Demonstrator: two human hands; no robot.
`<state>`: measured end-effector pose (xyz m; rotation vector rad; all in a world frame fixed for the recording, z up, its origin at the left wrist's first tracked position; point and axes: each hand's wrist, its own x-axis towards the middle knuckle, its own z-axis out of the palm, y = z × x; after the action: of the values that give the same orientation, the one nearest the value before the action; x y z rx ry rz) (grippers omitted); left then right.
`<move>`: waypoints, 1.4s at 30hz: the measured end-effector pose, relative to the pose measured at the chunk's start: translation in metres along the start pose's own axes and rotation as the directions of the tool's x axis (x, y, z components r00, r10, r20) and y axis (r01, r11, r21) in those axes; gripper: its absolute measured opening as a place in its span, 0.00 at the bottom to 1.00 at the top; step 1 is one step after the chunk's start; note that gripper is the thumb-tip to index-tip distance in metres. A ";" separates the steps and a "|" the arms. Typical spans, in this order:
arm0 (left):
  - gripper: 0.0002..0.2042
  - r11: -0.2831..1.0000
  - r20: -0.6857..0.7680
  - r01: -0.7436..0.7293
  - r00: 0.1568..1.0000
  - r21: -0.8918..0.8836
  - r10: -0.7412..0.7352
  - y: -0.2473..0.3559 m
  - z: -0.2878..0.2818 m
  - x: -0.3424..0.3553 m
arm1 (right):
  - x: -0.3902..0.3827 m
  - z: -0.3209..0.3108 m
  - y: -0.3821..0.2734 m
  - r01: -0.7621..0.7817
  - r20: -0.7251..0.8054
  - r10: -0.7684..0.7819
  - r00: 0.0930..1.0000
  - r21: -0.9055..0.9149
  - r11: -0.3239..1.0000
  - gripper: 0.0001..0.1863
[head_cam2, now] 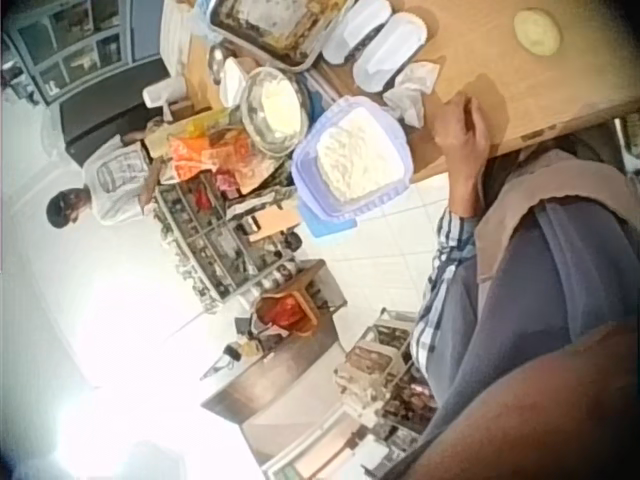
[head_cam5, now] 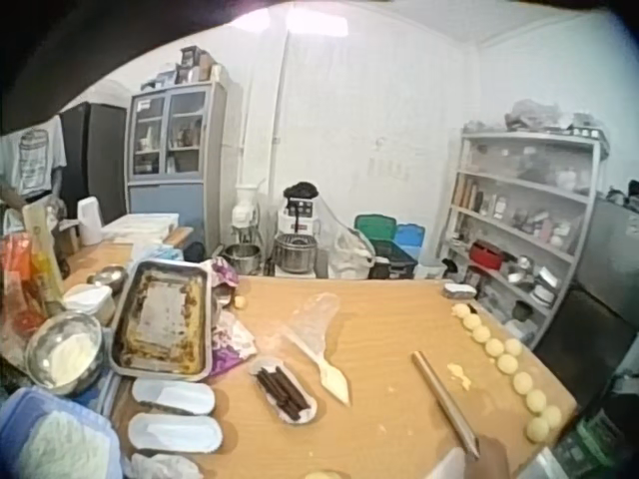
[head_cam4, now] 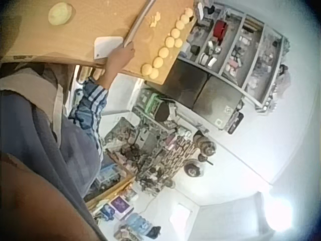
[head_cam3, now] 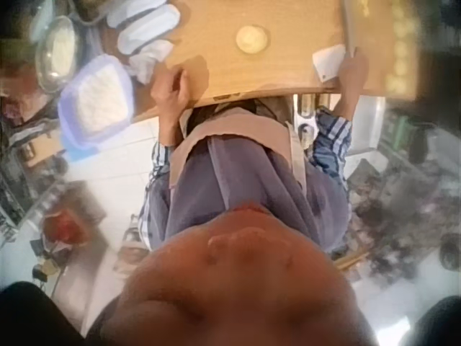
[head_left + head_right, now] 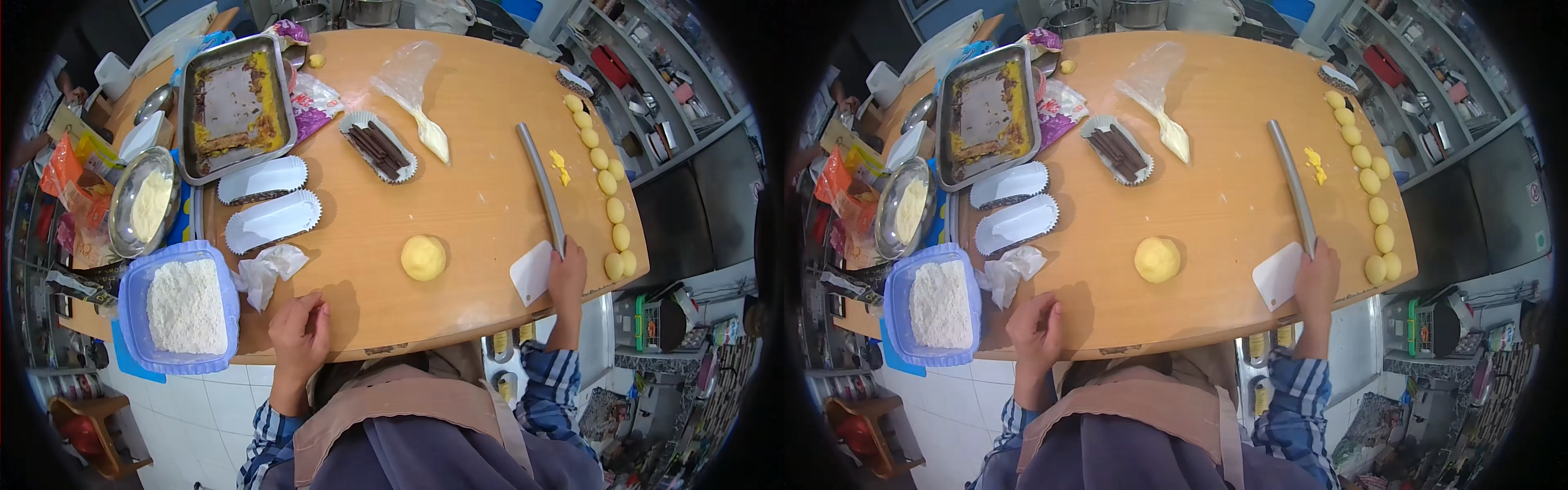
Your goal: The person rolls out a piece of dough with a metal rolling pin, scores the bottom half with a scraper, pipes a filling, adds a chocolate stick and a brown pastry piece, then rolls the dough over the fillings and places the finished roll into a paper tray.
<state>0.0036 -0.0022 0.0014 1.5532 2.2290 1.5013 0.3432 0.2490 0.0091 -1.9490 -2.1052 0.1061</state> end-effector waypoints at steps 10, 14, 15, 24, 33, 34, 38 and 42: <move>0.18 0.988 -0.036 -0.125 0.991 0.086 0.128 0.014 0.005 0.019 | -0.020 -0.046 -0.005 0.339 -0.191 -0.282 0.940 0.459 0.821 0.22; 0.23 0.953 -0.036 -0.243 0.967 0.180 0.253 0.027 0.006 0.035 | -0.022 -0.050 -0.037 0.462 -0.049 -0.500 0.865 0.470 0.752 0.18; 0.24 0.941 -0.022 -0.277 0.958 0.194 0.287 0.030 0.007 0.039 | -0.019 -0.046 -0.041 0.572 -0.053 -0.610 0.791 0.417 0.706 0.18; 0.20 0.872 0.139 -0.301 0.953 0.386 0.268 0.035 0.015 0.060 | 0.004 -0.025 -0.078 0.782 -0.065 -0.817 0.573 0.342 0.521 0.18; 0.11 0.917 0.197 -0.178 0.974 0.358 0.112 0.012 0.043 0.063 | 0.007 -0.004 -0.087 0.756 0.080 -0.833 0.548 0.379 0.534 0.18; 0.11 0.917 0.197 -0.176 0.974 0.359 0.110 0.011 0.043 0.063 | 0.008 -0.002 -0.086 0.756 0.082 -0.833 0.547 0.381 0.533 0.18; 0.14 0.873 0.323 -0.216 0.944 0.437 0.072 0.010 0.046 0.063 | 0.011 0.007 -0.087 0.613 0.145 -0.762 0.631 0.509 0.604 0.15; 0.17 0.812 0.362 -0.288 0.926 0.507 0.103 0.012 0.049 0.055 | -0.008 0.022 -0.101 0.670 -0.017 -0.671 0.741 0.071 0.739 0.18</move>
<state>0.0096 0.0714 0.0088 2.0517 2.4783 0.5503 0.2406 0.2349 0.0102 -1.0305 -2.6247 0.0432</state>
